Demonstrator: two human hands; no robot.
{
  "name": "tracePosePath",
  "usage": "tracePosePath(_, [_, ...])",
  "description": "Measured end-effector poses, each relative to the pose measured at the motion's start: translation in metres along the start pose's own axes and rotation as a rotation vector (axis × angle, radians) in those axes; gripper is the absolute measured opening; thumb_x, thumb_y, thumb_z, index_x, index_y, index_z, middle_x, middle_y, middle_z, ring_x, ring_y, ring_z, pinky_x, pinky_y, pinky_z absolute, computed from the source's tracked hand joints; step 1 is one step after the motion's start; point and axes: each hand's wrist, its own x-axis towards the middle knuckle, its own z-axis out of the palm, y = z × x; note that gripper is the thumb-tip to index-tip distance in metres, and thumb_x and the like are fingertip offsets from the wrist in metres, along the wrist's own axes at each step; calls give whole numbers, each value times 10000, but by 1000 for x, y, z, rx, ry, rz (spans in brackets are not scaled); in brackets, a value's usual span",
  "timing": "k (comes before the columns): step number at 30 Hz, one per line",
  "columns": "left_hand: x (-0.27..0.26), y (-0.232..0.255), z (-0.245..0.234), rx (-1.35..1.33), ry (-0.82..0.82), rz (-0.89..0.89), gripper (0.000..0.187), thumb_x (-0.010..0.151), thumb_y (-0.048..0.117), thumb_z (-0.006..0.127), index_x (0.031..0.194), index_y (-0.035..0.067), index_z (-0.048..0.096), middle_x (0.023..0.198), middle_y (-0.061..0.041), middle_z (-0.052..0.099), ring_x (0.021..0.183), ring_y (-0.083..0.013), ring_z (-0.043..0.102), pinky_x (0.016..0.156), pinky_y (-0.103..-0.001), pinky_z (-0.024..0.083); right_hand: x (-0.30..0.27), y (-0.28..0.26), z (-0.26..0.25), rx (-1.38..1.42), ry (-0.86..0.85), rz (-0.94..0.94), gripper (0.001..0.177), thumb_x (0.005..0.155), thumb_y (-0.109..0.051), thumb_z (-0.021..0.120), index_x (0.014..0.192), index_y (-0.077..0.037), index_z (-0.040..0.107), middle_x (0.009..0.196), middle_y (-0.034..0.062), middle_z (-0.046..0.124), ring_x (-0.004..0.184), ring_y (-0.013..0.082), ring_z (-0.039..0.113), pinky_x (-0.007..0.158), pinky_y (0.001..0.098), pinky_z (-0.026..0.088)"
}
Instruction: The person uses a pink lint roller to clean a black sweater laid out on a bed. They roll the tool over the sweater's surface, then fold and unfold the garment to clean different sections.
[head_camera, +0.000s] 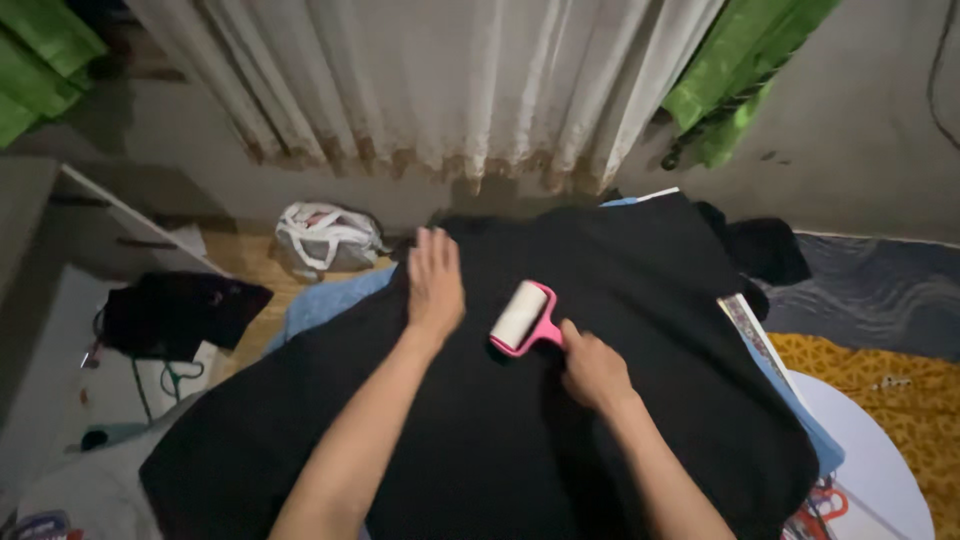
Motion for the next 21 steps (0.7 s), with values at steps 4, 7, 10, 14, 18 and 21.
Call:
tracePosePath(4, [-17,43,-17,-239,-157,405,622,931,290,610,1484,49,456,1629,-158,343,1560,-381,203,1242,-546,193,-43,25,-3,66,-66,141,388,810,-69,671,1137,-122,470,1013,208,708,989,445,687,810,543,553])
tracePosePath(7, [-23,55,-14,-264,-138,408,649,931,356,586,1516,110,448,1623,-147,336,1504,-379,224,1203,-568,185,-79,35,3,78,-116,258,409,824,-77,663,1170,-107,447,1024,246,695,977,468,691,824,545,565])
tracePosePath(10, [-26,59,-18,-212,-170,350,654,938,378,557,1534,142,430,1634,-118,333,1516,-355,230,1220,-559,172,-116,37,1,108,-188,386,397,831,-92,659,1160,-78,437,1016,271,704,987,481,700,862,543,570])
tracePosePath(14, [-30,64,-26,-186,-213,301,674,937,391,538,1551,149,401,1644,-103,317,1530,-336,228,1235,-553,155,-150,26,-6,153,-298,555,442,820,-98,674,1164,-57,400,1055,276,706,1039,476,701,910,526,576])
tracePosePath(18, [-30,62,-19,-195,-166,270,731,944,387,523,1550,17,348,1635,-165,303,1530,-347,218,1235,-525,149,-150,12,-10,177,-282,579,420,832,-112,680,1142,-53,403,1059,294,696,1052,482,690,929,529,558])
tracePosePath(21, [-36,60,-7,-168,-145,219,734,953,346,506,1541,-56,327,1639,-206,290,1544,-351,197,1248,-498,139,-124,6,-16,206,-274,545,427,830,-104,682,1147,-55,400,1064,294,691,1050,485,689,918,529,567])
